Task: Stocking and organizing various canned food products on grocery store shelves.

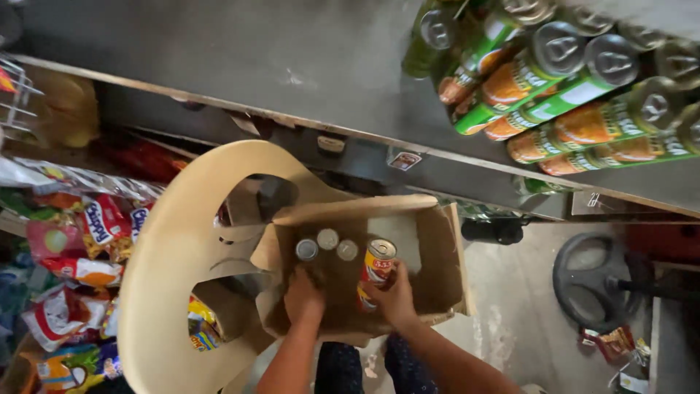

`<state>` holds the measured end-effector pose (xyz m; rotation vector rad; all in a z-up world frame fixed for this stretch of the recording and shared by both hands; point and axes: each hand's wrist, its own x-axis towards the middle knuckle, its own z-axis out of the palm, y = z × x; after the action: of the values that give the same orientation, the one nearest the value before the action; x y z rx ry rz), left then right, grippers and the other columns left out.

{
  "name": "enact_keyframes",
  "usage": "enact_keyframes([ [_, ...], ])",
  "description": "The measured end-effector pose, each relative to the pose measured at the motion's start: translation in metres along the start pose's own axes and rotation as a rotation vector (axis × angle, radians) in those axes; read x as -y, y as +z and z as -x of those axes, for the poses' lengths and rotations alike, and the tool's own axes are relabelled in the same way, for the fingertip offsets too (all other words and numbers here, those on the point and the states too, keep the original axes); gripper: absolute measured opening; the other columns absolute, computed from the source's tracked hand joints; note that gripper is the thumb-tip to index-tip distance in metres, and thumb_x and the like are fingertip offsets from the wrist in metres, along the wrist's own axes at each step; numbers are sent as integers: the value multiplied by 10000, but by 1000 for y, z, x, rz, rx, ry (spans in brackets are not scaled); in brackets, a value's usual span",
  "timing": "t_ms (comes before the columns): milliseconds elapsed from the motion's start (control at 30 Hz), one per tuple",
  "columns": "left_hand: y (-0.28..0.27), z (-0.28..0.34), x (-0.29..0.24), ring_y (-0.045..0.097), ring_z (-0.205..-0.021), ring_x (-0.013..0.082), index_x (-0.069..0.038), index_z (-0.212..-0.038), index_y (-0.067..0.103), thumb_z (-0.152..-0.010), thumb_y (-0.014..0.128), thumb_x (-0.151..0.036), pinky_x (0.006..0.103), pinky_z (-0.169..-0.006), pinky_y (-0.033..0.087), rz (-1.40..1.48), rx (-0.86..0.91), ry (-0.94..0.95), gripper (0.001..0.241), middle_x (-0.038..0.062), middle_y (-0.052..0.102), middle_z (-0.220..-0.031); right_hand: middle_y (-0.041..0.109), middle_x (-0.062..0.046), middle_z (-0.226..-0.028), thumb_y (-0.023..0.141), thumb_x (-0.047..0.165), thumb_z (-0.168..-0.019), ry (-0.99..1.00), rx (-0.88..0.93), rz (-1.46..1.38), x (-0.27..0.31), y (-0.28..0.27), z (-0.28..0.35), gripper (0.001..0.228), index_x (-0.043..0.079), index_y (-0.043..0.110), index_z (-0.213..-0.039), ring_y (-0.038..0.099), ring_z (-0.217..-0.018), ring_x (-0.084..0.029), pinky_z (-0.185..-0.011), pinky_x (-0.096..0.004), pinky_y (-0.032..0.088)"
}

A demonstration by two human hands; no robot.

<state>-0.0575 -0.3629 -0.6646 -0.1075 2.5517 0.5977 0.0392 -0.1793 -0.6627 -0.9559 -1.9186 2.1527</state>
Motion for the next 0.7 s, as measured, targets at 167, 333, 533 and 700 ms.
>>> enact_keyframes([
  [167, 50, -29, 29, 644, -1107, 478, -127, -1346, 494, -876, 657, -107, 562, -909, 547, 37, -9, -85, 498, 231, 586, -1320, 691, -89, -1120, 889, 31, -720, 32, -57, 132, -2, 4, -4, 672, 59, 475, -1248, 674, -1020, -183, -897, -351, 576],
  [333, 42, -16, 20, 606, -1130, 512, -99, -1399, 474, -838, 648, -36, 578, -931, 525, 126, -146, -114, 591, 237, 500, -1439, 703, -81, -1091, 911, 44, -690, 63, -38, 213, -19, 5, -7, 627, 52, 502, -1165, 682, -989, -171, -882, -352, 586],
  [533, 25, 21, 1, 487, -1256, 437, -107, -1366, 532, -726, 752, -134, 546, -1068, 391, 36, 12, 180, 677, 199, 476, -1441, 706, -96, -1061, 918, 8, -623, 89, -36, 135, -27, 15, -18, 659, 54, 481, -1114, 674, -958, -184, -865, -369, 585],
  [700, 102, 2, 25, 505, -1281, 479, -63, -1387, 515, -823, 660, -98, 531, -1082, 414, 300, 93, 450, 583, 300, 543, -1391, 673, -77, -1175, 904, -9, -661, 10, 76, 82, -34, 28, -20, 734, 64, 495, -1266, 659, -1065, -183, -959, -353, 547],
])
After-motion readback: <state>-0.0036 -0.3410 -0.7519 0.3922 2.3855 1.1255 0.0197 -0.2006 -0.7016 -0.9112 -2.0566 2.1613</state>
